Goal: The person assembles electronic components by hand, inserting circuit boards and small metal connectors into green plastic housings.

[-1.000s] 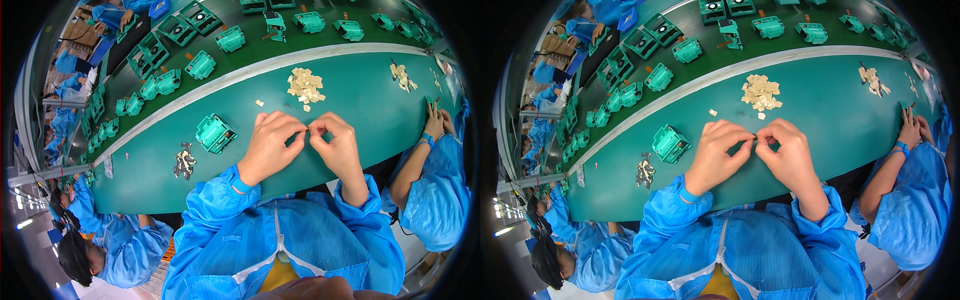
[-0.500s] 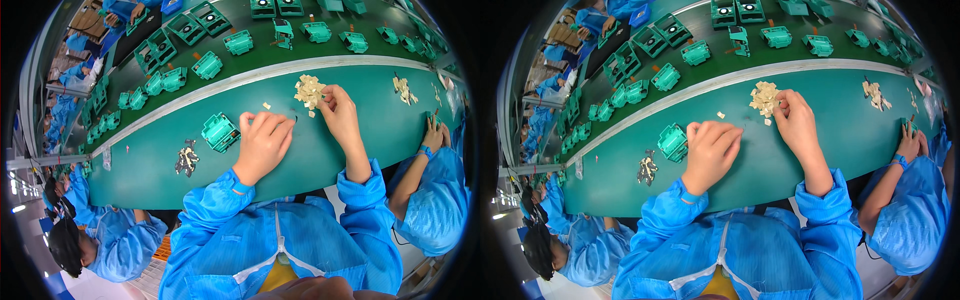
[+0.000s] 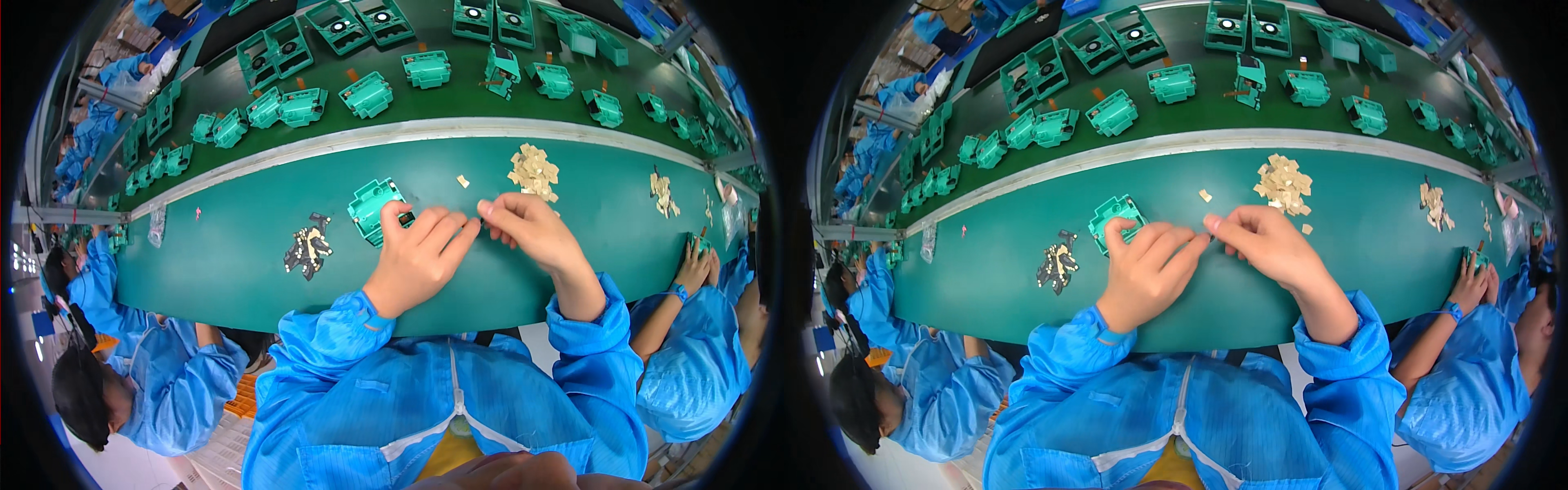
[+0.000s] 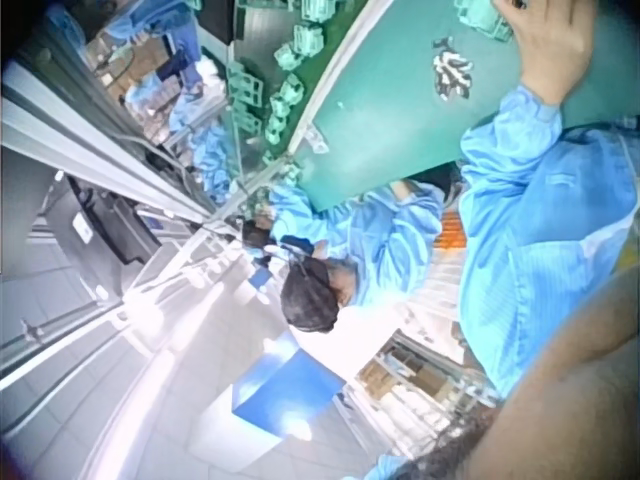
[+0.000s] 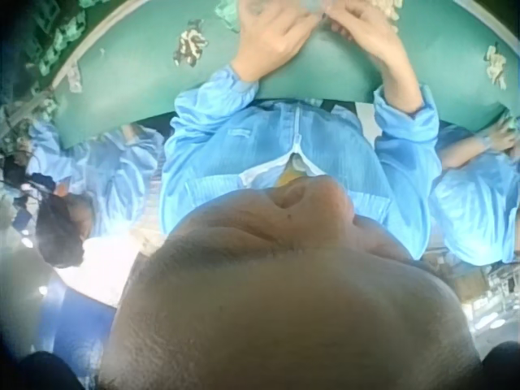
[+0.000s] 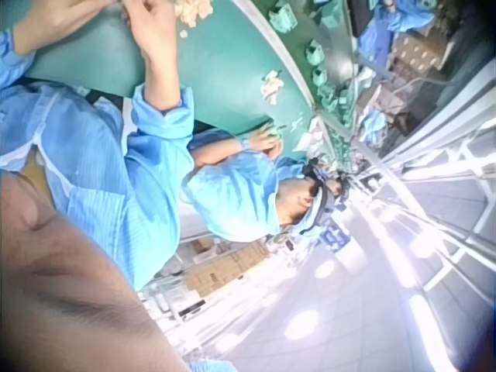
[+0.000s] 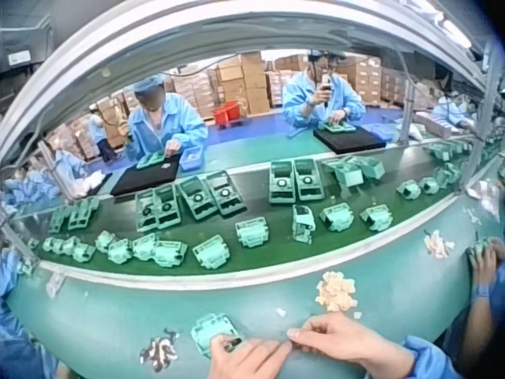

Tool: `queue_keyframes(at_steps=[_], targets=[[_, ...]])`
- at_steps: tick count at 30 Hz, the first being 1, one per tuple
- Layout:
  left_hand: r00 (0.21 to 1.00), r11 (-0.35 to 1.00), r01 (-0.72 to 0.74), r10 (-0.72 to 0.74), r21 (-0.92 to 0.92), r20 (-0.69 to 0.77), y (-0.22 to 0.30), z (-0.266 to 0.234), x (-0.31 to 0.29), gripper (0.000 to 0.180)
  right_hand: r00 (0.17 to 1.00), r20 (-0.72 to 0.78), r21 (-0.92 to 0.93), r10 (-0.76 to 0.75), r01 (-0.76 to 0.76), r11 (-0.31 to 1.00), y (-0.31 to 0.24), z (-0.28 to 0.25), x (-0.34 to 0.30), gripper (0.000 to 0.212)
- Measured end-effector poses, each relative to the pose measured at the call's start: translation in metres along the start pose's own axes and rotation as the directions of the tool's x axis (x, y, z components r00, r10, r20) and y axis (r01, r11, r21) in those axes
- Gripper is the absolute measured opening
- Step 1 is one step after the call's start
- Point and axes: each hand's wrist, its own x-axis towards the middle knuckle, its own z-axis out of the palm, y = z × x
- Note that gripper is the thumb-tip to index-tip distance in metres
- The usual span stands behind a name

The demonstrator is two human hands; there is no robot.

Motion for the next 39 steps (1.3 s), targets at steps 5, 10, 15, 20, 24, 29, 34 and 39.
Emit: queue_keyframes(at_steps=[5,10,15,20,24,29,34,39], targets=[[0.999,1.0,0.026,-0.026,0.01,-0.025,-0.005,-0.007,-0.005,0.032,0.983,0.174,0.062,0.051,-0.063,0.996,-0.013,-0.003,0.017,0.027],[0.995,0.997,0.074,-0.071,0.027,-0.073,-0.015,-0.014,-0.006,0.031,0.967,0.25,-0.053,0.051,-0.039,0.998,-0.044,-0.012,0.036,0.02],[0.968,0.968,0.199,-0.218,-0.152,-0.124,-0.019,-0.022,0.0,0.034,0.62,-0.458,-0.566,-0.637,0.349,0.747,-0.059,-0.053,0.114,0.05],[0.955,0.965,0.196,-0.228,-0.172,-0.19,-0.027,-0.011,0.001,0.032,0.51,-0.58,-0.679,-0.635,0.129,0.723,-0.039,-0.084,0.182,0.105],[0.934,0.946,0.264,-0.3,-0.19,-0.193,-0.031,-0.012,0.001,0.027,0.597,-0.604,-0.492,-0.528,0.243,0.836,-0.049,-0.073,0.147,0.099],[0.907,0.924,0.29,-0.348,-0.249,-0.236,-0.032,-0.014,0.003,0.021,0.942,0.295,-0.406,-0.16,0.275,0.871,-0.055,-0.056,0.057,0.087],[0.914,0.885,0.264,-0.357,-0.384,-0.193,-0.023,-0.006,0.008,0.018,0.789,0.595,-0.283,-0.155,0.386,0.878,-0.021,-0.026,0.034,0.081],[0.946,0.734,0.243,-0.034,-0.634,0.323,-0.004,-0.015,0.002,0.044,0.868,0.013,-0.036,-0.496,0.496,0.868,0.005,-0.028,0.007,0.037]])
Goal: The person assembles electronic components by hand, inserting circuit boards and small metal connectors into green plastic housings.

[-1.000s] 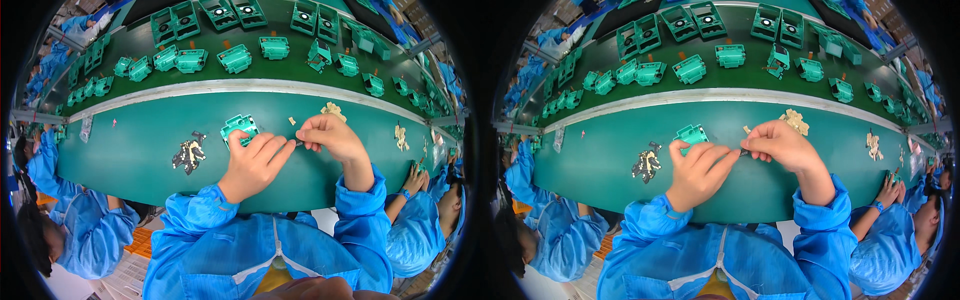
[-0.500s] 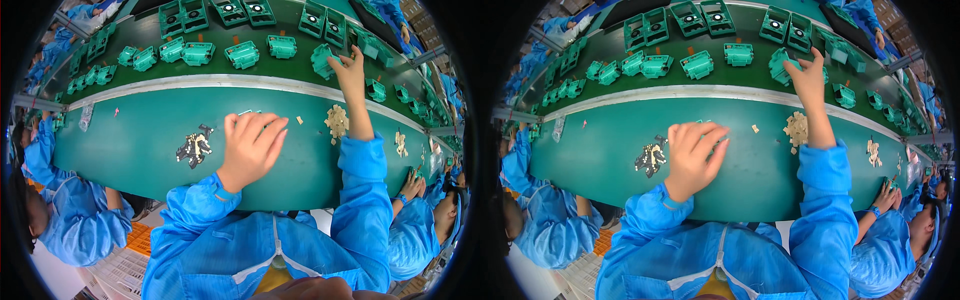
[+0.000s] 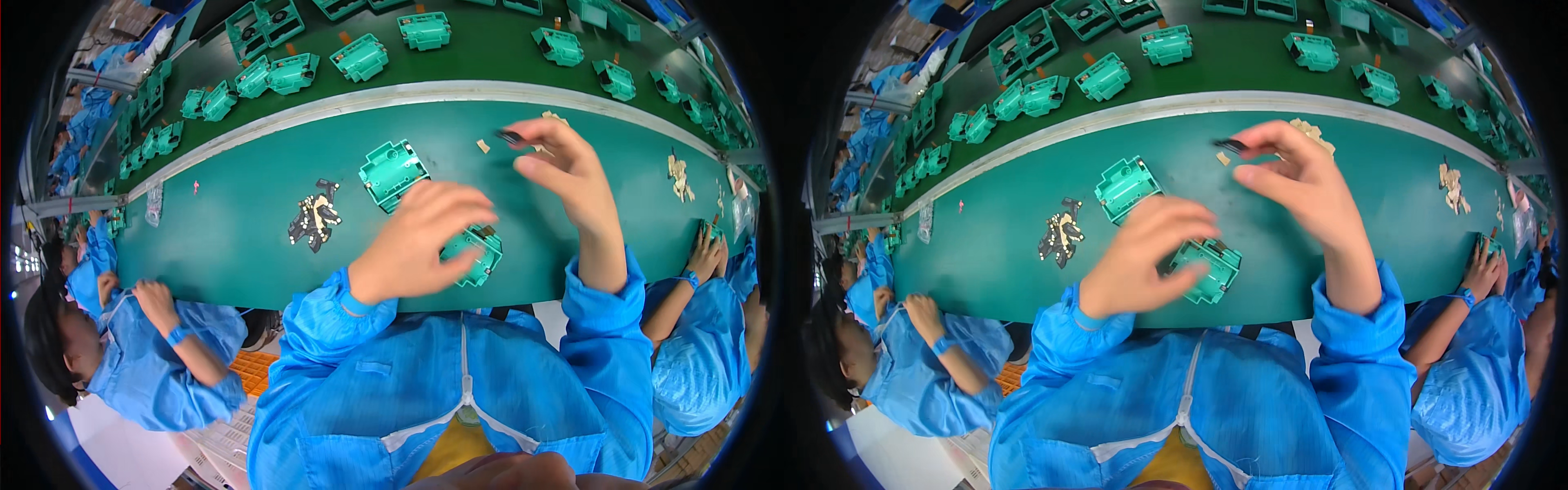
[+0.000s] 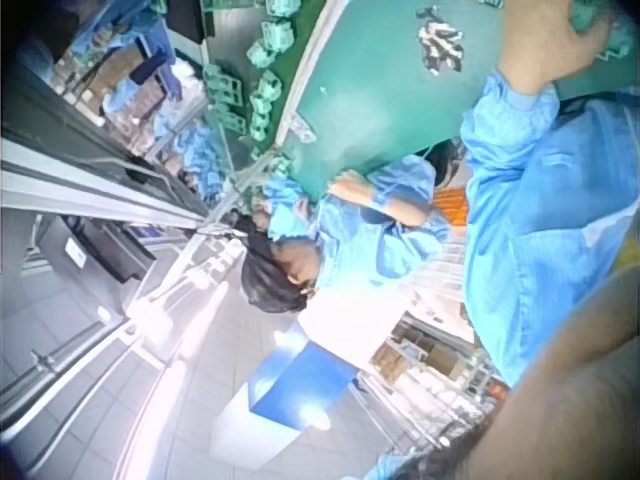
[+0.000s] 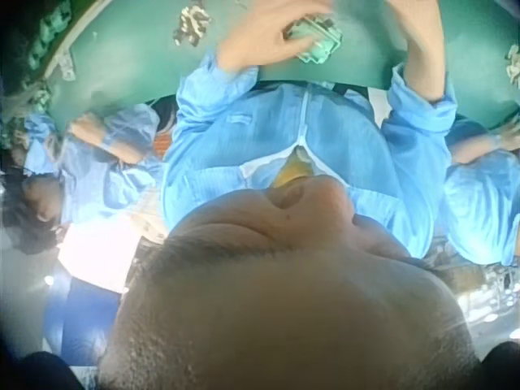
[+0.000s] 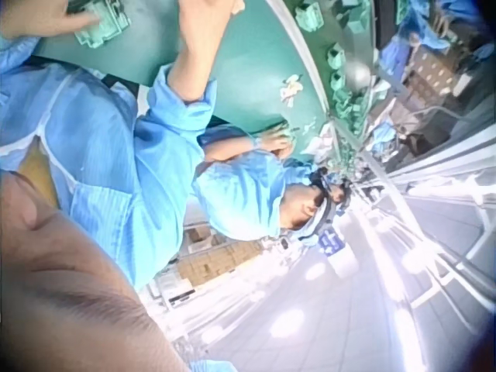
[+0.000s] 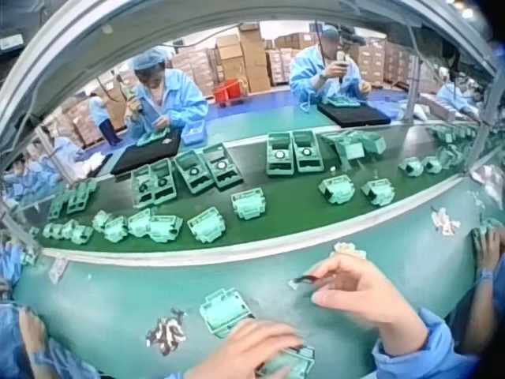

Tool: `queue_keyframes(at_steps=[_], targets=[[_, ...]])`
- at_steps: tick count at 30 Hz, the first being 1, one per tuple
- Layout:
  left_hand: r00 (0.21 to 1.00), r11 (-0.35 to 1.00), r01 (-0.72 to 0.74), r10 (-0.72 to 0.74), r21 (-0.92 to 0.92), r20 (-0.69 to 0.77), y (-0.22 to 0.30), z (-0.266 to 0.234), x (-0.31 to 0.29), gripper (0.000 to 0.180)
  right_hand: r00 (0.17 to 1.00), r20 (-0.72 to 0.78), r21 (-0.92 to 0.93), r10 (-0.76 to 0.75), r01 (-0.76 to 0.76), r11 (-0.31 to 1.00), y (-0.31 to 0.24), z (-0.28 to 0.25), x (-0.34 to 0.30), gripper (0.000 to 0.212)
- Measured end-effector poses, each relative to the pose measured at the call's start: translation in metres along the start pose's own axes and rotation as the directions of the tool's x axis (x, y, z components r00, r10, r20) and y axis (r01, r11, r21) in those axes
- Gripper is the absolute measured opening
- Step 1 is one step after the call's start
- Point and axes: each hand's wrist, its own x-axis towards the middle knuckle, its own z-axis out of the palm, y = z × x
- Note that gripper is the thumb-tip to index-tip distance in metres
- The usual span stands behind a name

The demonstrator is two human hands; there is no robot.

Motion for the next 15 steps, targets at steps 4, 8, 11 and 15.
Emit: queue_keyframes(at_steps=[4,8,11,15], targets=[[0.963,0.988,0.062,-0.096,0.141,0.252,0.022,0.01,-0.013,0.065,0.967,-0.178,0.438,0.181,-0.087,0.895,0.013,0.01,-0.058,0.01],[0.962,0.969,0.191,-0.217,0.158,0.165,0.019,0.029,-0.022,0.077,0.92,-0.043,0.616,0.39,-0.283,0.735,0.032,0.035,-0.1,0.012],[0.938,0.938,0.341,-0.344,0.061,0.045,0.023,0.045,-0.026,0.078,0.89,-0.048,0.612,0.454,-0.333,0.718,0.033,0.051,-0.115,0.014],[0.917,0.916,0.397,-0.398,-0.061,-0.011,0.023,0.054,-0.03,0.078,0.869,-0.066,0.574,0.49,-0.369,0.731,0.033,0.056,-0.12,0.018]])
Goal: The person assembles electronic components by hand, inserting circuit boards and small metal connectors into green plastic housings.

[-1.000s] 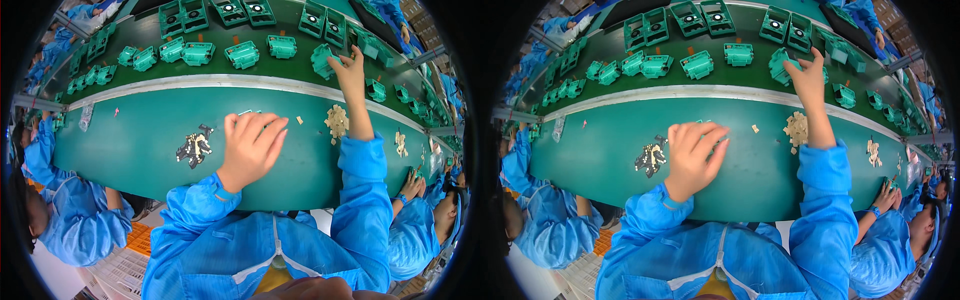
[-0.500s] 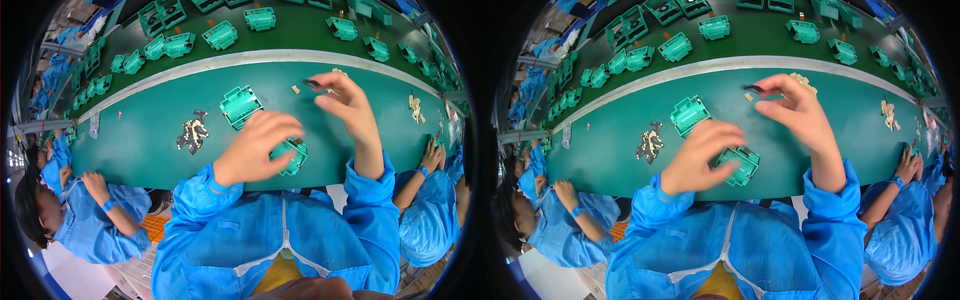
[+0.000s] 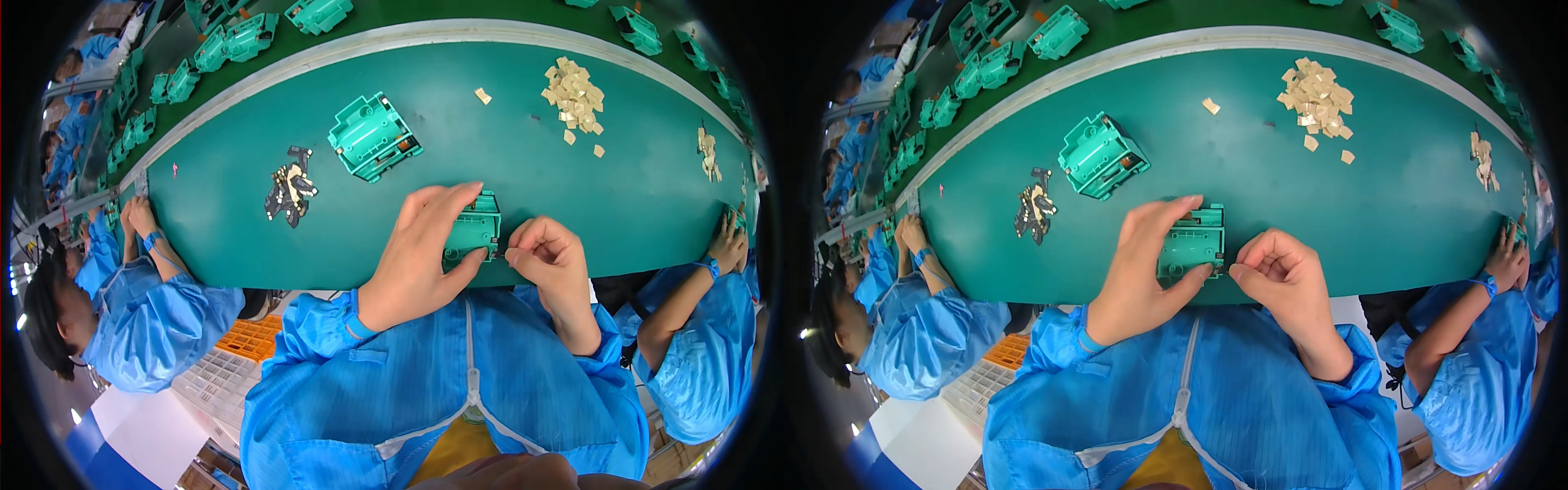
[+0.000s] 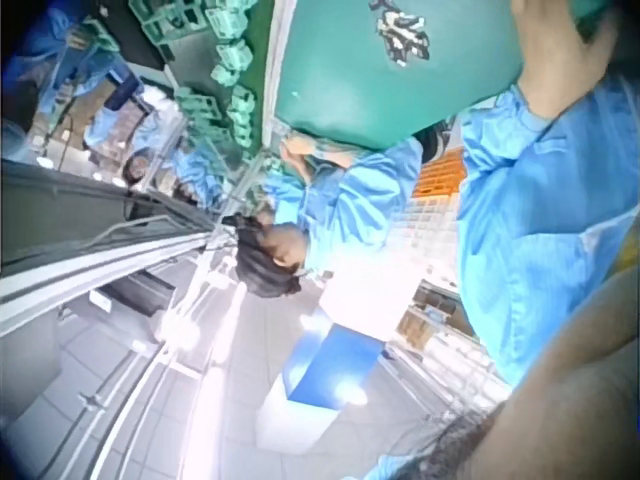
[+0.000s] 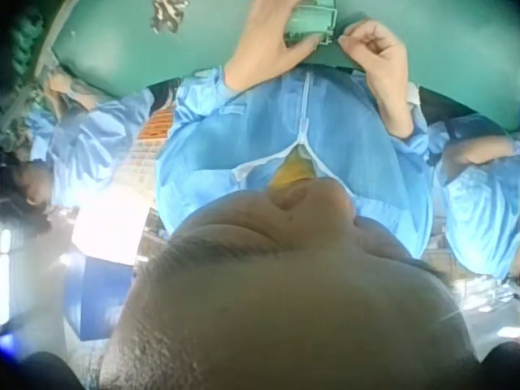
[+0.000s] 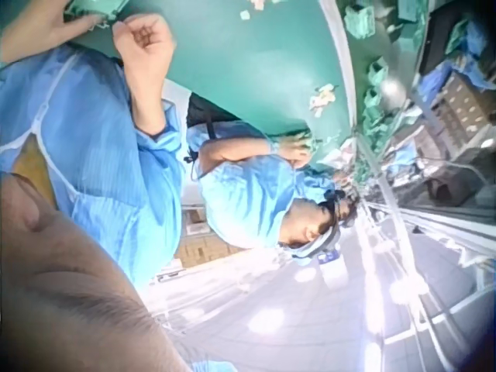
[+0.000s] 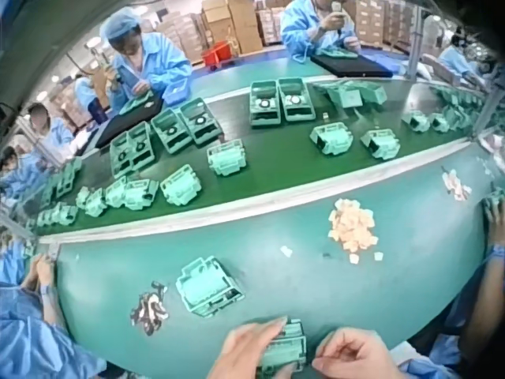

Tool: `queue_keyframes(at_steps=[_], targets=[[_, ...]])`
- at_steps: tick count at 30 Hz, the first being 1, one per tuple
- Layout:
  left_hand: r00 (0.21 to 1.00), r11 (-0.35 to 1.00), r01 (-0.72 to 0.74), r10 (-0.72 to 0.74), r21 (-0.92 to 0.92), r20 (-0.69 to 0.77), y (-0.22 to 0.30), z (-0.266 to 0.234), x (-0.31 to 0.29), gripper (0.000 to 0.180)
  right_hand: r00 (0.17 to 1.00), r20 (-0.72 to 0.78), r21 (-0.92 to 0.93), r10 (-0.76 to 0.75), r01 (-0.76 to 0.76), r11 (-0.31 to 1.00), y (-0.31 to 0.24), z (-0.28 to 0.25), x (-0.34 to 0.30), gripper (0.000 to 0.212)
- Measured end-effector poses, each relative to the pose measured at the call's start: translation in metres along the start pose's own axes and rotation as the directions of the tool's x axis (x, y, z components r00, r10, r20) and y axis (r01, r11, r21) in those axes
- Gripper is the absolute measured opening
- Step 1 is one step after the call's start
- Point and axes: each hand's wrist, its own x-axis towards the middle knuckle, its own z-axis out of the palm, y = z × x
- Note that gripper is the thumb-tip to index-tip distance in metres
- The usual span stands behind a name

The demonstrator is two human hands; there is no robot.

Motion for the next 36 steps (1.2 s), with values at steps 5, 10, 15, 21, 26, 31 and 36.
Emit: queue_keyframes(at_steps=[5,10,15,21,26,31,36], targets=[[0.997,0.998,-0.037,0.033,-0.055,-0.067,-0.004,0.008,-0.005,0.082,0.998,0.057,0.005,-0.032,0.032,0.999,-0.003,-0.001,0.001,0.024],[0.994,0.995,-0.062,0.054,-0.084,-0.097,-0.009,0.012,-0.006,0.083,1.0,0.012,-0.036,0.025,-0.024,0.999,-0.003,-0.001,0.001,0.027],[0.998,0.997,-0.006,0.001,-0.082,-0.06,-0.009,0.014,-0.006,0.084,0.999,0.035,-0.028,0.029,-0.028,0.999,-0.003,-0.003,0.001,0.027],[0.998,0.999,-0.024,0.022,-0.024,-0.054,-0.01,0.014,-0.004,0.091,0.998,0.032,-0.129,0.057,-0.053,0.99,-0.01,0.005,0.004,0.025],[0.999,1.0,0.002,-0.002,-0.02,-0.042,-0.008,0.014,-0.003,0.095,0.997,0.017,-0.209,0.07,-0.064,0.976,-0.012,0.009,0.005,0.023],[0.999,1.0,0.007,-0.007,0.001,-0.045,-0.007,0.015,-0.002,0.096,0.999,-0.003,-0.24,0.052,-0.051,0.969,-0.013,0.008,0.005,0.021],[0.999,1.0,0.013,-0.012,0.017,-0.047,-0.007,0.016,-0.002,0.095,0.999,-0.004,-0.239,0.045,-0.045,0.97,-0.012,0.009,0.005,0.02]])
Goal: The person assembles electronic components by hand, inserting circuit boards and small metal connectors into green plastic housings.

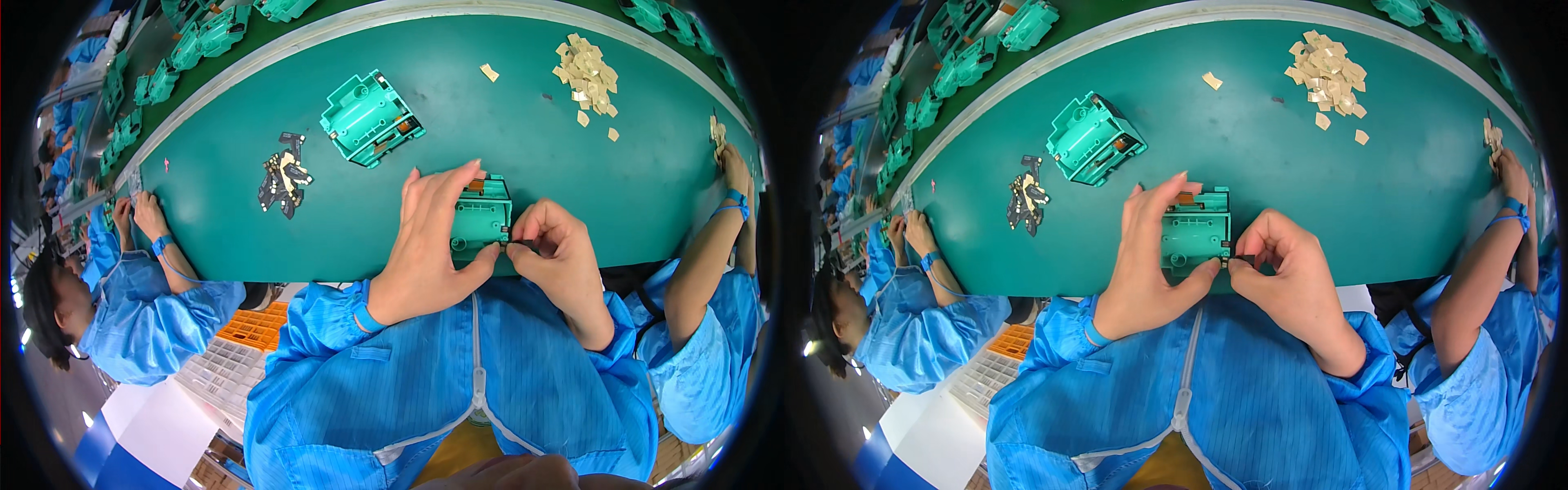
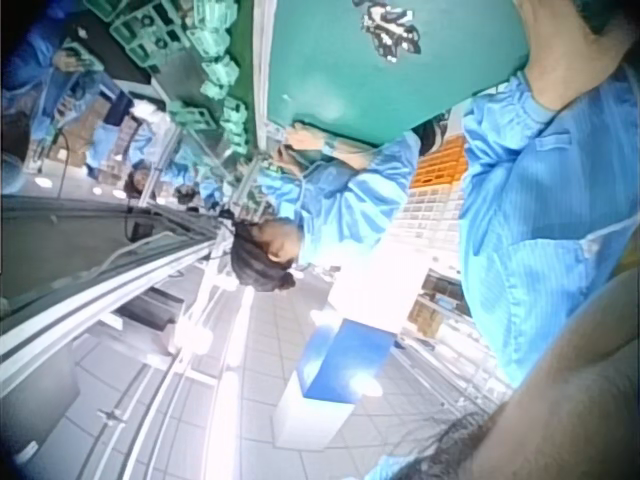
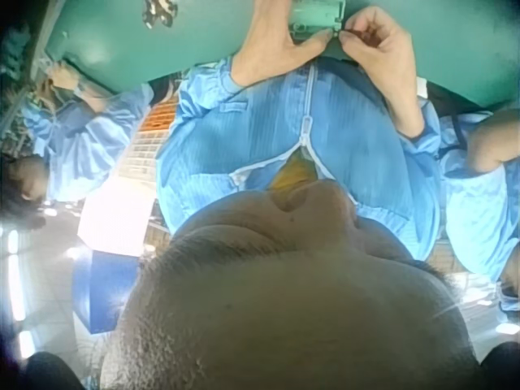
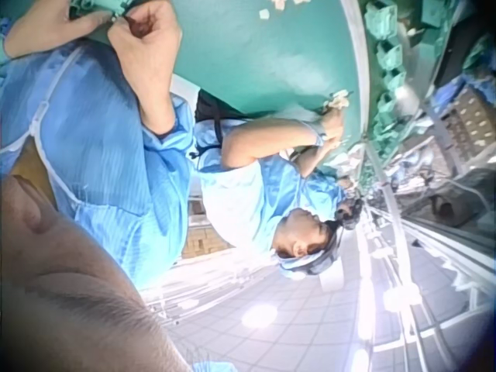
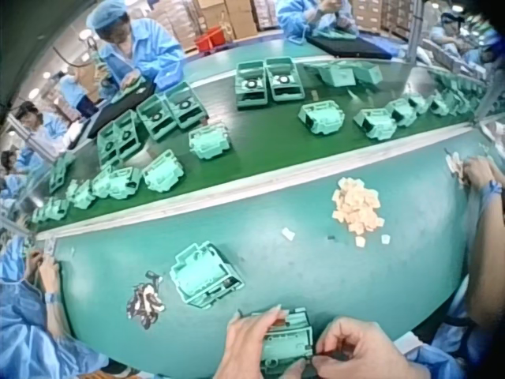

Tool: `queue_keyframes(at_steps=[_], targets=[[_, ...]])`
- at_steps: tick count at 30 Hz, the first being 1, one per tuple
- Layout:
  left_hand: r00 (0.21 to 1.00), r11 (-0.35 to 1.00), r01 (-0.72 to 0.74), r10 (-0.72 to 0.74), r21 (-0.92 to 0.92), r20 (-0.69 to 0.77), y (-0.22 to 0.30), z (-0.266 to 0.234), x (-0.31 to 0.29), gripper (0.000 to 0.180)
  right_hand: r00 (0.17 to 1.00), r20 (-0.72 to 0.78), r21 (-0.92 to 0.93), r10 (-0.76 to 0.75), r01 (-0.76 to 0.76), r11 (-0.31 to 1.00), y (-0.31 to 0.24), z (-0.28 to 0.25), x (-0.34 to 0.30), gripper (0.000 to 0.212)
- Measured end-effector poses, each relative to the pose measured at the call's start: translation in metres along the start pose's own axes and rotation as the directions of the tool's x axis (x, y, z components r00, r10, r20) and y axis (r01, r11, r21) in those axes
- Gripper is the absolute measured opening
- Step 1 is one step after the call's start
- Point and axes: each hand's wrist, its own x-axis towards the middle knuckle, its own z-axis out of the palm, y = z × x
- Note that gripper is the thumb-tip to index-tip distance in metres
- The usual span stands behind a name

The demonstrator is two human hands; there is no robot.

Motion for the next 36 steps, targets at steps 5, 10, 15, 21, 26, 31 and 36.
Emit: queue_keyframes(at_steps=[5,10,15,21,26,31,36], targets=[[1.0,1.0,0.004,-0.004,0.005,-0.001,0.001,0.0,0.001,0.095,1.0,-0.008,-0.015,0.016,-0.016,1.0,-0.002,0.0,0.0,0.02],[1.0,1.0,0.009,-0.009,0.009,0.001,0.001,0.0,0.001,0.095,1.0,-0.013,-0.025,0.004,-0.004,1.0,-0.001,0.0,0.0,0.02],[1.0,1.0,0.021,-0.021,0.014,-0.006,0.001,0.001,0.002,0.094,1.0,-0.025,-0.051,0.012,-0.013,0.999,-0.001,-0.002,0.002,0.019],[0.999,0.999,0.036,-0.036,0.015,-0.008,0.004,0.002,0.003,0.093,0.999,-0.03,-0.067,0.02,-0.022,0.997,0.001,-0.005,0.003,0.019],[0.999,0.999,0.04,-0.04,0.011,-0.004,0.005,0.002,0.003,0.093,0.999,-0.036,-0.065,0.021,-0.024,0.998,0.0,-0.005,0.003,0.019],[0.999,0.999,0.036,-0.036,0.016,-0.004,0.005,0.002,0.004,0.093,0.998,-0.016,-0.108,0.063,-0.064,0.992,-0.008,-0.011,0.003,0.019],[0.999,0.998,0.054,-0.054,0.021,0.001,0.006,0.002,0.004,0.094,0.997,-0.01,-0.107,0.072,-0.073,0.992,-0.009,-0.018,0.002,0.015]])
